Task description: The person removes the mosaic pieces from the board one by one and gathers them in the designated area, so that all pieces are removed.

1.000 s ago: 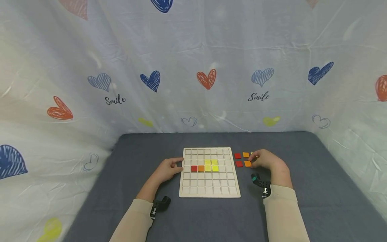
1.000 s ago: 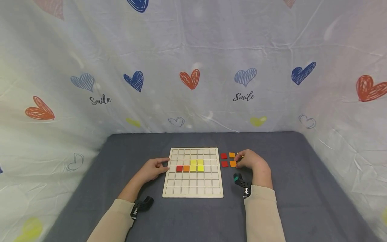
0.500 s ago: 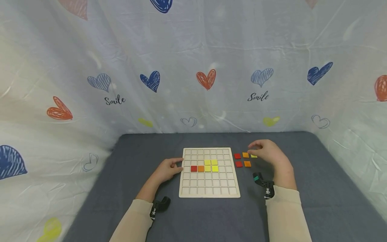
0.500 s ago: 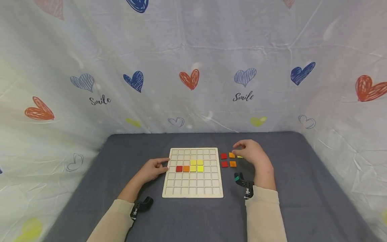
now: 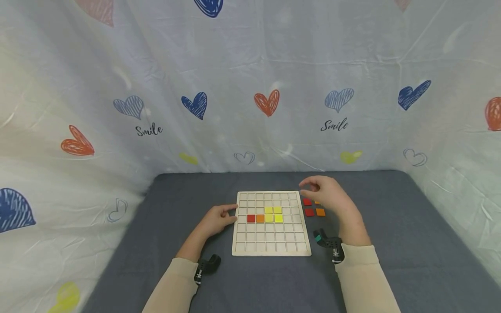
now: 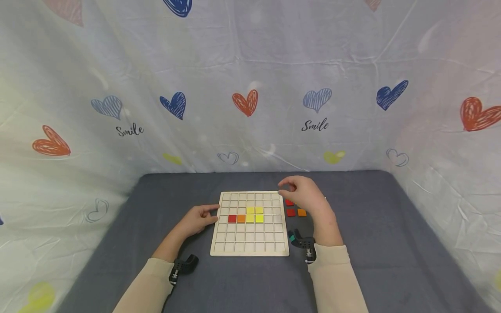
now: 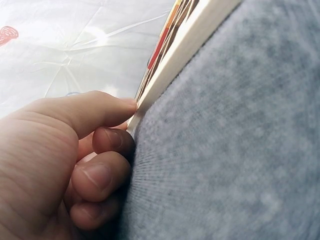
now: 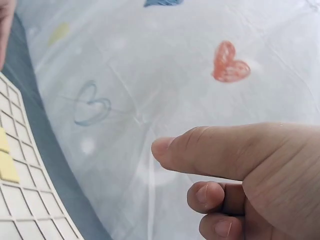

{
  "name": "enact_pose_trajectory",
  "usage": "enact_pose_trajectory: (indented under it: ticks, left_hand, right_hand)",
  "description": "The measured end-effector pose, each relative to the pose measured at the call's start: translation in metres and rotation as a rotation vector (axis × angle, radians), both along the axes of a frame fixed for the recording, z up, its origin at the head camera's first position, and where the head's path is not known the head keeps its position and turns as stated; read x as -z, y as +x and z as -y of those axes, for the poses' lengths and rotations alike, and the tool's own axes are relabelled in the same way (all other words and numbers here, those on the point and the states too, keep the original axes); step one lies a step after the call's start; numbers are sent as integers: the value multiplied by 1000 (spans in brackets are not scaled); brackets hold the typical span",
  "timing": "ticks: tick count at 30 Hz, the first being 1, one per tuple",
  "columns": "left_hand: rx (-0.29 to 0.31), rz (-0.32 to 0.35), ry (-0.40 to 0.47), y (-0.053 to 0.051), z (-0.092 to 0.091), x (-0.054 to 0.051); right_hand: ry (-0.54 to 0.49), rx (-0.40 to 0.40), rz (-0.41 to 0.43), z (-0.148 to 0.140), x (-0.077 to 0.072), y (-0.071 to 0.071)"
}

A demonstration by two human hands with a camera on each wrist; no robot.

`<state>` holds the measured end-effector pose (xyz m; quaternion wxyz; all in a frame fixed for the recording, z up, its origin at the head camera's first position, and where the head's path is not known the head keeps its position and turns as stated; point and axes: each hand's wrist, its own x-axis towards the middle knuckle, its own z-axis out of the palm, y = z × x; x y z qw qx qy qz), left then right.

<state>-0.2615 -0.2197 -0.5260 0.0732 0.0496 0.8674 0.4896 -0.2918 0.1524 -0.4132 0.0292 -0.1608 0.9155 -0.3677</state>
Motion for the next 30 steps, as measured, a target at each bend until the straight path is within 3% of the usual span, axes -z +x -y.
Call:
enact_pose_trajectory:
  ticks: [9,15,21,30]
  left_hand:
    - [4,3,6,-1,1,0]
    - [4,5,12,0,1,0]
    - [8,0,-9,0,0,0]
    - [8,-3,6,0,0,0]
  right_hand:
    - [78,-131,-68,45,12,3]
    - [142,-225,-41,67,30,2]
    - [210,-249,8,80,47,1]
    - [277,-232,-14,87,65,-2]
